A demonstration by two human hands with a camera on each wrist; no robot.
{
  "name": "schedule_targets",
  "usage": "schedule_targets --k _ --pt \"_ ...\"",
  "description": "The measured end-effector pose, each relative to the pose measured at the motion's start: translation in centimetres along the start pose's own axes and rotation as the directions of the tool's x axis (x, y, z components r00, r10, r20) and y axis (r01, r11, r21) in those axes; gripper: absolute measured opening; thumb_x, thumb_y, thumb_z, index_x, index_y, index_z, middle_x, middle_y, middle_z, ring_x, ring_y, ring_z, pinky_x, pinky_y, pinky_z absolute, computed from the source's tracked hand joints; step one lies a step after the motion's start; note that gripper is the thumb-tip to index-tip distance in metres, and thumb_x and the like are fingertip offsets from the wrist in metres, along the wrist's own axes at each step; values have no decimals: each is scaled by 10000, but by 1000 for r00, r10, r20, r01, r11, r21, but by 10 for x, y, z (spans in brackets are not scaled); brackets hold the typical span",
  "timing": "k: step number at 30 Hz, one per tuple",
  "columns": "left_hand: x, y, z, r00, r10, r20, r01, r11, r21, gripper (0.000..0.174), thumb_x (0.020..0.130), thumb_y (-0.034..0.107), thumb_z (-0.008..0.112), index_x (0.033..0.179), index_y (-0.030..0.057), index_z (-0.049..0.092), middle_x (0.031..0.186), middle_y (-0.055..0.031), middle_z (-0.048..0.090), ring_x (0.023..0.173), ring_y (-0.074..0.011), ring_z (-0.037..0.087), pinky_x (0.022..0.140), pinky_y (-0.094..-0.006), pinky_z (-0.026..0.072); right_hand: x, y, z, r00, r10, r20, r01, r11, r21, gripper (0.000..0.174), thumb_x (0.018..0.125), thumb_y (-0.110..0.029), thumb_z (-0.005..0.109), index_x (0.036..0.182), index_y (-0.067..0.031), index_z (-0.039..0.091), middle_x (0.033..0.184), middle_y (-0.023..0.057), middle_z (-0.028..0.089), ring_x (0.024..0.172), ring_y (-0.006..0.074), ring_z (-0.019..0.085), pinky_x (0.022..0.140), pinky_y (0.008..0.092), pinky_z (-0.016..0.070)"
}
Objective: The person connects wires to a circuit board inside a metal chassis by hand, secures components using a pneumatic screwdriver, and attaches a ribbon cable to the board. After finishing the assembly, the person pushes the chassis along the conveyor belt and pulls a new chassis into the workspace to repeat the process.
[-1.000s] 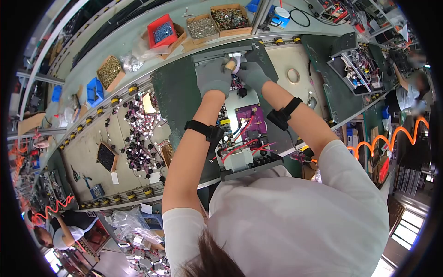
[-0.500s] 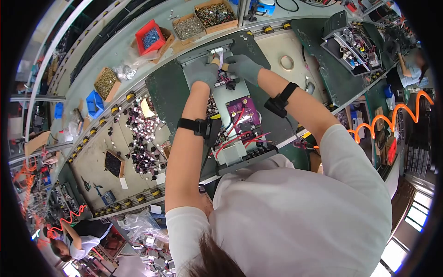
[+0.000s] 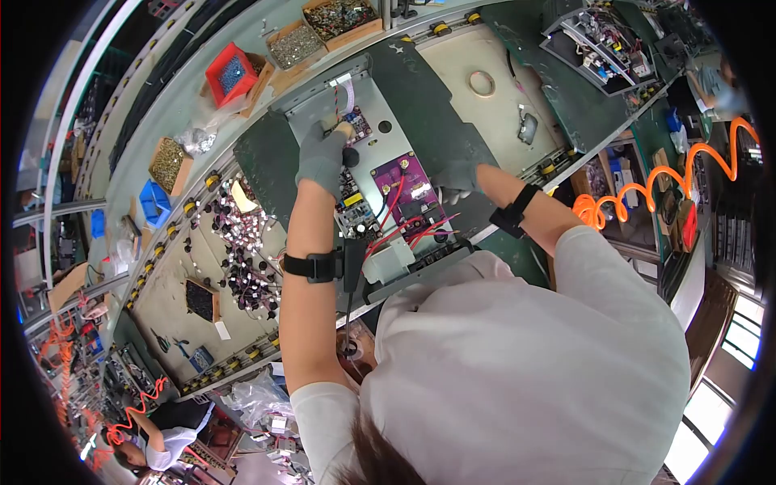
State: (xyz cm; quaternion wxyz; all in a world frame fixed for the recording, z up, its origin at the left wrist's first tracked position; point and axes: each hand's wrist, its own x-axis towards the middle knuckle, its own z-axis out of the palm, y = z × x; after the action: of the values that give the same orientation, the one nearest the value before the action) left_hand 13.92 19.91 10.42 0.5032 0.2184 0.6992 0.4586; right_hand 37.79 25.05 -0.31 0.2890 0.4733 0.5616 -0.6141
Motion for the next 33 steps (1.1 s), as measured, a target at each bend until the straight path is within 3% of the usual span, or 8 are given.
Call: schedule_targets --k 3,5,12,15,18,21,28,33 --pt "-9 -8 -6 995 89 -39 -84 991 105 369 807 166 647 1115 -15 555 822 -50 612 596 -94 527 546 -228 417 18 31 16 987 -137 -86 159 918 363 389 887 -426 504 797 -71 637 602 9 570 449 98 506 401 209 354" --pt "-14 -16 -9 981 194 -29 -184 960 213 366 816 183 648 1113 -11 558 808 -48 613 646 -85 529 593 -218 424 13 40 22 877 -185 -443 471 516 716 308 913 -353 488 907 -73 616 753 21 607 576 100 558 492 216 410" --pt "-58 -15 -14 968 250 36 -243 883 401 495 845 229 618 1245 -12 453 1039 -97 582 821 -112 541 714 -250 446 -43 48 10 682 -606 -408 546 51 836 420 948 -428 418 1057 -32 504 657 -27 437 572 94 435 600 251 411" --pt "-100 3 -13 957 248 150 -289 798 528 465 855 220 595 1231 -19 460 1077 -108 577 861 -139 537 747 -270 439 -51 61 13 661 -695 -282 449 65 891 431 950 -410 428 1070 -10 535 584 -37 399 510 67 372 531 256 361" --pt "-140 -3 -9 920 269 284 -391 654 648 421 855 222 588 1197 -6 498 1094 -128 577 921 -200 544 802 -321 433 -60 76 11 730 -588 -347 683 624 379 270 907 -182 485 1008 -10 667 706 15 588 593 91 501 590 243 428" --pt "-169 -11 10 895 272 354 -446 495 746 370 849 242 573 1145 22 546 1055 -140 584 922 -275 551 816 -366 425 -34 109 28 618 -708 -342 764 643 49 228 872 -96 516 1020 -14 668 869 61 658 760 120 583 708 246 474" --pt "-175 -48 31 800 531 281 -433 186 882 336 838 289 506 1063 55 594 967 -131 593 839 -328 533 760 -417 402 -31 103 32 756 -652 -62 538 564 626 272 901 -168 547 1092 9 623 943 87 658 900 134 602 807 262 470" --pt "-177 -52 33 822 530 208 -366 212 906 330 851 306 481 1024 53 603 920 -134 596 832 -331 540 731 -417 411 -12 95 21 709 -692 137 556 668 494 290 876 -159 560 1128 -27 611 941 69 653 852 132 595 754 252 478"
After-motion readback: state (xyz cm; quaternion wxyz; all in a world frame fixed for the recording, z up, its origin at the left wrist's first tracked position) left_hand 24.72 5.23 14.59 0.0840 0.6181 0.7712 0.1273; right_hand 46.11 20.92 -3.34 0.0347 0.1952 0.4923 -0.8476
